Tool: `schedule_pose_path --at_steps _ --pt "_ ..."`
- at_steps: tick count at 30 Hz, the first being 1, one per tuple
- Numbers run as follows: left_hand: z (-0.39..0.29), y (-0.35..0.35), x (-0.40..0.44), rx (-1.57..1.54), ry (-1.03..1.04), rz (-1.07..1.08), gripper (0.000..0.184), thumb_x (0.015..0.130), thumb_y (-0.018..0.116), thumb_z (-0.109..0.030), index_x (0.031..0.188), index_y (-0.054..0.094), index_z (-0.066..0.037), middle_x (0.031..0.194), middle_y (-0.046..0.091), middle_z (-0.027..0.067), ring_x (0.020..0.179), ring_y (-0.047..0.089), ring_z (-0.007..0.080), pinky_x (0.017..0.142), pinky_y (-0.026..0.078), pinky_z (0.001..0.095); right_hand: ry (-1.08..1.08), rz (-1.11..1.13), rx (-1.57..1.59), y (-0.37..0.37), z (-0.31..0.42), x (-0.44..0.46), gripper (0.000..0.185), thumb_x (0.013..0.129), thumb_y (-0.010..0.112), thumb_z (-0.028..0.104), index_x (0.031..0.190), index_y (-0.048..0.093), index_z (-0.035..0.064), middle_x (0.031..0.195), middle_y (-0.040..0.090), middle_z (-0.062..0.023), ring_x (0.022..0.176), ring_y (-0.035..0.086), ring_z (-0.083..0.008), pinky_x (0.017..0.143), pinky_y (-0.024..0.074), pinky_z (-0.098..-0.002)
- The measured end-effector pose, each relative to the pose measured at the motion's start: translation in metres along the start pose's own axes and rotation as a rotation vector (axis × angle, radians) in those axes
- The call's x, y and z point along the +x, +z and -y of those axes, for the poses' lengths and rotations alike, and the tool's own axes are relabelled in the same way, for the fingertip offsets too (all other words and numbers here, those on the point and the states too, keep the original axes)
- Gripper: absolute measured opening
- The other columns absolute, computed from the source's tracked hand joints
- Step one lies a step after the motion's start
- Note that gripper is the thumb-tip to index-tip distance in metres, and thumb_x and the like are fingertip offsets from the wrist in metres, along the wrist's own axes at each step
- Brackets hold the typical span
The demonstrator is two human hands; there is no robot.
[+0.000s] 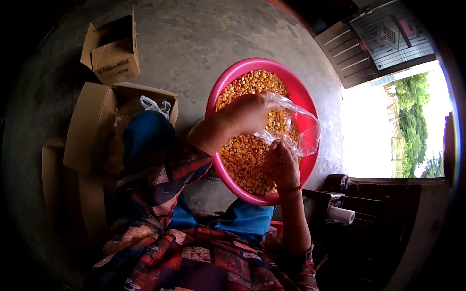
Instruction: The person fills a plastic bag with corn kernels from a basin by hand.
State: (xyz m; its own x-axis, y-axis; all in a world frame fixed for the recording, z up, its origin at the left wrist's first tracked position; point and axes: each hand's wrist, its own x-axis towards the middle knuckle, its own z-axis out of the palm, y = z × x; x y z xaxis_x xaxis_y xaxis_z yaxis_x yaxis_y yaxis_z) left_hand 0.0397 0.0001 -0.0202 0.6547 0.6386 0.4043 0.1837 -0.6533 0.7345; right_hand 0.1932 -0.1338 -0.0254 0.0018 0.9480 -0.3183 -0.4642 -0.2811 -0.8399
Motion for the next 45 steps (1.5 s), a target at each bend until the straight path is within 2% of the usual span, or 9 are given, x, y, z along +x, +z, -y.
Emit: schedule_pose_path --at_steps 8,19,24,26,30,32,36,39,45 --pt "0.001 0.002 0.001 -0.031 0.0 -0.075 0.039 0.076 0.047 0.006 0.113 0.057 -0.001 0.122 0.053 0.015 0.111 0.053 0.0285 0.097 0.042 0.0341 0.018 0.011 -0.169 0.006 0.006 -0.002 0.025 0.097 0.042 0.023 0.082 0.053 0.0062 0.055 0.042 0.0018 0.041 0.035 -0.0057 0.038 0.0297 -0.0197" --pt "0.004 0.004 0.003 -0.045 -0.039 -0.032 0.043 0.073 0.047 0.007 0.115 0.056 -0.001 0.123 0.052 0.0163 0.113 0.052 0.0291 0.098 0.041 0.0343 -0.325 -0.116 -0.032 -0.05 0.048 0.07 0.025 0.097 0.041 0.025 0.081 0.053 0.0106 0.055 0.037 0.0051 0.039 0.025 -0.003 0.035 0.0207 -0.0193" --pt "0.008 0.004 0.005 0.066 0.017 0.045 0.048 0.071 0.046 0.006 0.118 0.053 -0.001 0.124 0.05 0.0188 0.111 0.052 0.0318 0.097 0.041 0.0355 -0.407 -0.326 0.071 -0.051 0.049 0.095 0.021 0.094 0.044 0.02 0.081 0.055 0.0084 0.066 0.053 -0.0012 0.057 0.05 -0.0107 0.05 0.0431 -0.0239" --pt "0.004 0.001 0.001 0.001 0.004 0.022 0.048 0.071 0.046 0.006 0.119 0.053 -0.001 0.124 0.05 0.019 0.11 0.052 0.0325 0.097 0.041 0.0361 -0.39 -0.144 0.088 -0.067 0.049 0.1 0.019 0.092 0.044 0.017 0.087 0.058 0.0048 0.074 0.058 -0.0051 0.073 0.057 -0.0161 0.065 0.0487 -0.03" --pt "0.005 0.002 -0.001 -0.064 0.028 -0.04 0.05 0.071 0.047 0.005 0.119 0.052 -0.002 0.124 0.05 0.0194 0.109 0.053 0.0334 0.095 0.043 0.0371 -0.442 -0.262 -0.176 -0.049 0.048 0.084 0.024 0.091 0.047 0.017 0.098 0.062 -0.0001 0.088 0.063 -0.0088 0.083 0.06 -0.0186 0.083 0.0448 -0.0317" --pt "0.006 0.004 -0.001 -0.054 0.028 -0.041 0.05 0.071 0.047 0.006 0.119 0.052 -0.003 0.124 0.05 0.0191 0.11 0.053 0.0331 0.094 0.043 0.0371 -0.588 -0.365 -0.754 -0.027 0.051 0.057 0.023 0.09 0.049 0.016 0.095 0.063 -0.0011 0.089 0.063 -0.0081 0.084 0.059 -0.0168 0.087 0.042 -0.0297" --pt "0.008 0.004 0.004 0.049 0.002 0.044 0.051 0.071 0.046 0.007 0.12 0.052 -0.003 0.126 0.048 0.019 0.112 0.052 0.0328 0.096 0.042 0.0368 -0.454 -0.128 -0.828 -0.009 0.045 0.001 0.009 0.083 0.058 0.006 0.085 0.063 -0.0015 0.083 0.064 -0.0065 0.079 0.06 -0.016 0.077 0.0451 -0.0298" --pt "0.013 0.009 0.0 -0.029 0.101 -0.082 0.05 0.071 0.047 0.006 0.12 0.053 -0.005 0.115 0.055 0.0193 0.101 0.056 0.0335 0.088 0.046 0.0394 -0.563 0.128 -1.36 -0.005 0.035 -0.02 0.006 0.075 0.061 0.001 0.081 0.063 0.0022 0.078 0.063 -0.0088 0.073 0.06 -0.0233 0.07 0.0451 -0.0321" --pt "0.015 0.011 0.002 0.135 0.11 -0.032 0.051 0.07 0.05 0.004 0.119 0.052 -0.007 0.112 0.057 0.019 0.102 0.056 0.0333 0.09 0.045 0.0381 -0.666 0.063 -1.591 -0.014 0.009 -0.02 0.019 0.072 0.064 0.008 0.091 0.061 0.0056 0.093 0.058 -0.0096 0.089 0.055 -0.0278 0.079 0.043 -0.0375"
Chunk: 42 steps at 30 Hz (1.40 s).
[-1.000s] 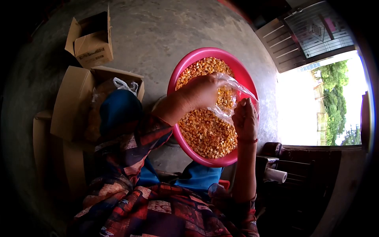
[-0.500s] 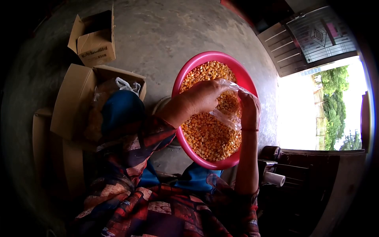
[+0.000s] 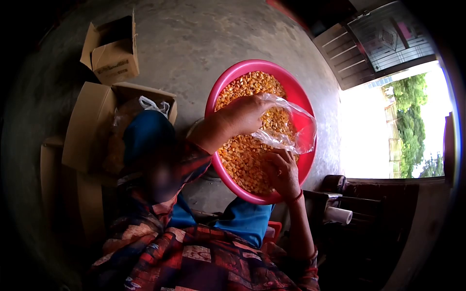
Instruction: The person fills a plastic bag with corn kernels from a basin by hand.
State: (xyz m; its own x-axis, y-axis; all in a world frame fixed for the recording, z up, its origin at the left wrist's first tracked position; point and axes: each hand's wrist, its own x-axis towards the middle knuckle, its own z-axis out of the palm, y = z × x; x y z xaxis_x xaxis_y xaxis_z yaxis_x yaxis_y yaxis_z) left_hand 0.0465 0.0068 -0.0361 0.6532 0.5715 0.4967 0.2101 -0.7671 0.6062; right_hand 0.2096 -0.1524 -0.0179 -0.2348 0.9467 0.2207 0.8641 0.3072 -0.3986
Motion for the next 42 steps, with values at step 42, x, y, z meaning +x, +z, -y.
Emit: schedule_pose_path --at_steps 42 --pt "-0.01 -0.013 0.002 -0.082 -0.135 0.009 0.044 0.076 0.046 0.005 0.119 0.052 -0.003 0.125 0.05 0.0147 0.111 0.052 0.0291 0.095 0.043 0.0349 0.681 -0.172 1.523 -0.001 0.014 0.036 0.03 0.098 0.038 0.029 0.08 0.05 0.0093 0.055 0.03 0.0066 0.042 0.024 -0.0035 0.037 0.02 -0.0192"
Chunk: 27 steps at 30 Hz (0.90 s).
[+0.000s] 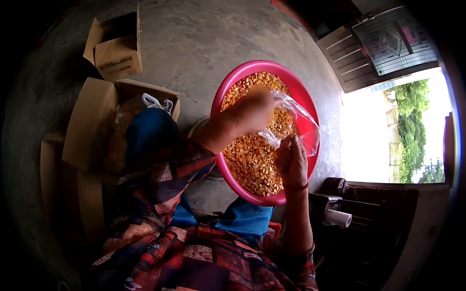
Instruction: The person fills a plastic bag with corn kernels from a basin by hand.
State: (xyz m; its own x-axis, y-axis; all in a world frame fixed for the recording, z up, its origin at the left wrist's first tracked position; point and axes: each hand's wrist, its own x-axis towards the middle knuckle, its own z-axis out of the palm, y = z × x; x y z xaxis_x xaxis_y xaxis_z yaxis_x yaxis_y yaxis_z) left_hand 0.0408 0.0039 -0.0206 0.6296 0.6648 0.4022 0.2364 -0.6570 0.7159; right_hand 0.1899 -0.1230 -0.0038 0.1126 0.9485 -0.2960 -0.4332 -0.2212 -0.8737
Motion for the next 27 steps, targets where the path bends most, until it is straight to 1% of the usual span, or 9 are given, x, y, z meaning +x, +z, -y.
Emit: schedule_pose_path --at_steps 7,11,13,14,17,18,21,24,27 --pt "0.005 0.007 -0.002 -0.061 0.014 -0.045 0.047 0.075 0.045 0.005 0.12 0.052 -0.004 0.125 0.05 0.0163 0.112 0.051 0.031 0.096 0.042 0.0356 -0.184 -0.024 0.022 -0.012 0.02 0.076 0.025 0.098 0.039 0.024 0.081 0.051 0.0098 0.056 0.034 0.0054 0.042 0.026 -0.0036 0.037 0.0231 -0.0193" --pt "0.006 0.006 -0.003 -0.103 0.071 -0.083 0.048 0.074 0.045 0.005 0.121 0.052 -0.003 0.124 0.05 0.0193 0.111 0.052 0.0326 0.096 0.042 0.0362 -0.316 -0.093 -0.065 -0.02 0.016 0.113 0.024 0.095 0.04 0.018 0.083 0.055 0.0053 0.063 0.046 0.0005 0.051 0.038 -0.0073 0.044 0.0332 -0.0227" --pt "0.005 0.005 -0.004 -0.098 0.036 -0.064 0.05 0.074 0.046 0.004 0.123 0.05 -0.003 0.123 0.05 0.0219 0.11 0.052 0.0339 0.096 0.042 0.0367 -0.367 0.087 -0.201 -0.021 0.021 0.119 0.025 0.094 0.04 0.016 0.085 0.059 0.0034 0.07 0.054 -0.0027 0.059 0.047 -0.009 0.054 0.04 -0.0234" --pt "0.004 0.005 -0.004 -0.097 0.035 -0.064 0.05 0.074 0.046 0.004 0.123 0.05 -0.003 0.123 0.05 0.0219 0.11 0.052 0.0339 0.096 0.042 0.0367 -0.325 0.04 -0.185 -0.024 0.02 0.117 0.025 0.093 0.041 0.016 0.092 0.062 0.0016 0.086 0.061 -0.0068 0.075 0.055 -0.0104 0.07 0.0439 -0.0226" --pt "0.0 0.002 -0.005 -0.087 -0.003 -0.053 0.05 0.073 0.048 0.003 0.123 0.05 -0.003 0.122 0.05 0.023 0.109 0.053 0.0339 0.095 0.042 0.0367 -0.34 -0.14 -0.579 -0.001 0.025 0.092 0.026 0.092 0.045 0.018 0.098 0.062 0.0006 0.1 0.062 -0.0096 0.09 0.057 -0.0127 0.083 0.0429 -0.0231" --pt "-0.007 -0.005 -0.006 -0.098 -0.011 -0.071 0.051 0.073 0.048 0.004 0.123 0.05 -0.003 0.121 0.051 0.023 0.108 0.053 0.0334 0.095 0.043 0.0365 -0.487 -0.035 -0.771 -0.001 0.026 0.085 0.026 0.09 0.05 0.018 0.104 0.061 0.0005 0.105 0.061 -0.0086 0.097 0.056 -0.0134 0.086 0.0416 -0.0229" --pt "-0.008 -0.006 -0.007 -0.089 -0.027 -0.11 0.05 0.073 0.048 0.004 0.122 0.051 -0.003 0.12 0.052 0.0221 0.108 0.054 0.0326 0.094 0.043 0.0362 -0.51 0.011 -0.742 0.006 0.023 0.052 0.016 0.088 0.052 0.007 0.099 0.06 -0.0009 0.099 0.062 -0.0049 0.09 0.055 -0.0096 0.08 0.0428 -0.0231" --pt "0.004 0.002 -0.003 -0.064 0.006 -0.179 0.047 0.073 0.047 0.005 0.119 0.053 -0.003 0.119 0.053 0.0201 0.107 0.054 0.0323 0.094 0.043 0.0361 -0.296 0.246 -0.769 0.026 0.011 0.015 0.012 0.086 0.054 0.002 0.094 0.061 -0.0032 0.087 0.064 -0.0053 0.08 0.06 -0.0116 0.07 0.0478 -0.0251" --pt "0.005 0.005 -0.003 -0.061 0.035 -0.228 0.044 0.073 0.046 0.007 0.115 0.054 -0.002 0.118 0.054 0.0174 0.109 0.053 0.0319 0.095 0.043 0.0359 -0.535 0.629 -1.181 0.04 -0.007 0.012 0.017 0.076 0.06 0.001 0.092 0.064 0.0034 0.091 0.061 -0.0136 0.088 0.059 -0.0305 0.079 0.0473 -0.0374"
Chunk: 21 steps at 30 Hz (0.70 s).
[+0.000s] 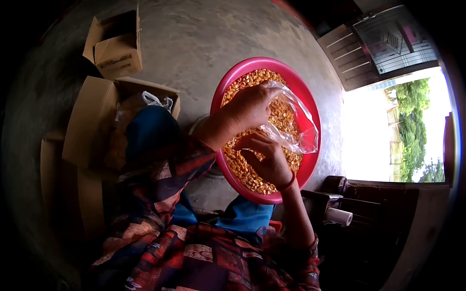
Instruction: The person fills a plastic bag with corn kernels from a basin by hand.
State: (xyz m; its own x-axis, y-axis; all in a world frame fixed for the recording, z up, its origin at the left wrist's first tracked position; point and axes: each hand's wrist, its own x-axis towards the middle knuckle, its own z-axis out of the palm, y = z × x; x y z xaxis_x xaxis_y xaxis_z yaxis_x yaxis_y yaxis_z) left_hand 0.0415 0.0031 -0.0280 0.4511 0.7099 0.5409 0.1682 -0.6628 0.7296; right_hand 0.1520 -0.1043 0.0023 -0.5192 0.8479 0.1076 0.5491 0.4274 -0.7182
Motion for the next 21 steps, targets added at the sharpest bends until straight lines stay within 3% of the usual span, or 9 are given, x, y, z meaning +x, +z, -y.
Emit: schedule_pose_path --at_steps 2,6,10,12,14,15,19,21 --pt "0.001 0.001 0.0 0.012 0.023 -0.001 0.044 0.073 0.047 0.006 0.115 0.054 -0.002 0.118 0.055 0.0175 0.11 0.052 0.0312 0.095 0.042 0.0357 -0.16 -0.033 -0.226 0.017 -0.006 0.009 0.024 0.076 0.06 0.005 0.099 0.062 0.0062 0.101 0.058 -0.0131 0.099 0.054 -0.0311 0.087 0.0432 -0.0395" --pt "0.001 0.0 0.001 0.001 0.042 0.029 0.043 0.072 0.047 0.006 0.114 0.055 -0.001 0.118 0.055 0.0177 0.111 0.052 0.0309 0.097 0.041 0.0355 -0.18 0.012 -0.364 0.028 -0.014 0.014 0.03 0.076 0.061 0.008 0.107 0.059 0.0051 0.111 0.055 -0.0151 0.107 0.05 -0.0334 0.093 0.0382 -0.0405" --pt "0.011 0.009 0.004 0.135 0.147 0.084 0.044 0.071 0.047 0.006 0.114 0.056 -0.001 0.118 0.054 0.0178 0.111 0.052 0.0307 0.097 0.041 0.0354 -0.127 0.068 -0.272 0.023 -0.017 0.004 0.02 0.075 0.062 0.012 0.094 0.059 0.0073 0.097 0.055 -0.0123 0.095 0.052 -0.0303 0.083 0.0425 -0.0396" --pt "0.001 0.0 0.001 0.011 0.039 0.063 0.045 0.071 0.047 0.006 0.114 0.055 0.0 0.119 0.054 0.0179 0.111 0.052 0.0306 0.098 0.04 0.0352 -0.075 0.116 -0.29 0.018 -0.019 -0.006 0.017 0.075 0.062 0.012 0.09 0.058 0.0069 0.091 0.054 -0.0117 0.091 0.053 -0.0301 0.08 0.0431 -0.0397" --pt "0.009 0.007 0.001 0.059 0.089 0.057 0.045 0.071 0.047 0.006 0.114 0.055 0.0 0.12 0.054 0.0179 0.111 0.052 0.0306 0.098 0.04 0.035 -0.014 0.083 -0.339 0.016 -0.022 -0.015 0.012 0.075 0.062 0.012 0.083 0.055 0.0066 0.083 0.052 -0.0104 0.085 0.053 -0.0299 0.077 0.0431 -0.0404" --pt "0.007 0.005 0.001 0.106 0.14 0.051 0.045 0.071 0.046 0.006 0.114 0.055 0.001 0.12 0.054 0.018 0.112 0.052 0.0305 0.098 0.04 0.0349 -0.01 0.077 -0.392 0.014 -0.023 -0.019 0.011 0.077 0.061 0.011 0.086 0.058 0.0055 0.083 0.053 -0.012 0.081 0.054 -0.0307 0.071 0.0449 -0.0398" --pt "-0.003 -0.003 -0.001 0.003 0.035 0.08 0.045 0.071 0.046 0.006 0.115 0.055 0.001 0.121 0.053 0.0179 0.113 0.051 0.0303 0.099 0.039 0.0345 0.095 0.039 -0.408 0.015 -0.021 -0.025 0.009 0.077 0.061 0.011 0.081 0.055 0.005 0.077 0.052 -0.0113 0.078 0.056 -0.0288 0.066 0.0465 -0.0381" --pt "-0.003 -0.004 0.0 0.003 0.023 0.101 0.046 0.071 0.046 0.006 0.115 0.055 0.0 0.121 0.053 0.018 0.114 0.05 0.0302 0.1 0.039 0.0343 0.161 -0.088 -0.39 0.017 -0.025 -0.027 0.009 0.078 0.06 0.01 0.085 0.057 0.0041 0.075 0.054 -0.0129 0.072 0.058 -0.0299 0.062 0.0476 -0.0366"
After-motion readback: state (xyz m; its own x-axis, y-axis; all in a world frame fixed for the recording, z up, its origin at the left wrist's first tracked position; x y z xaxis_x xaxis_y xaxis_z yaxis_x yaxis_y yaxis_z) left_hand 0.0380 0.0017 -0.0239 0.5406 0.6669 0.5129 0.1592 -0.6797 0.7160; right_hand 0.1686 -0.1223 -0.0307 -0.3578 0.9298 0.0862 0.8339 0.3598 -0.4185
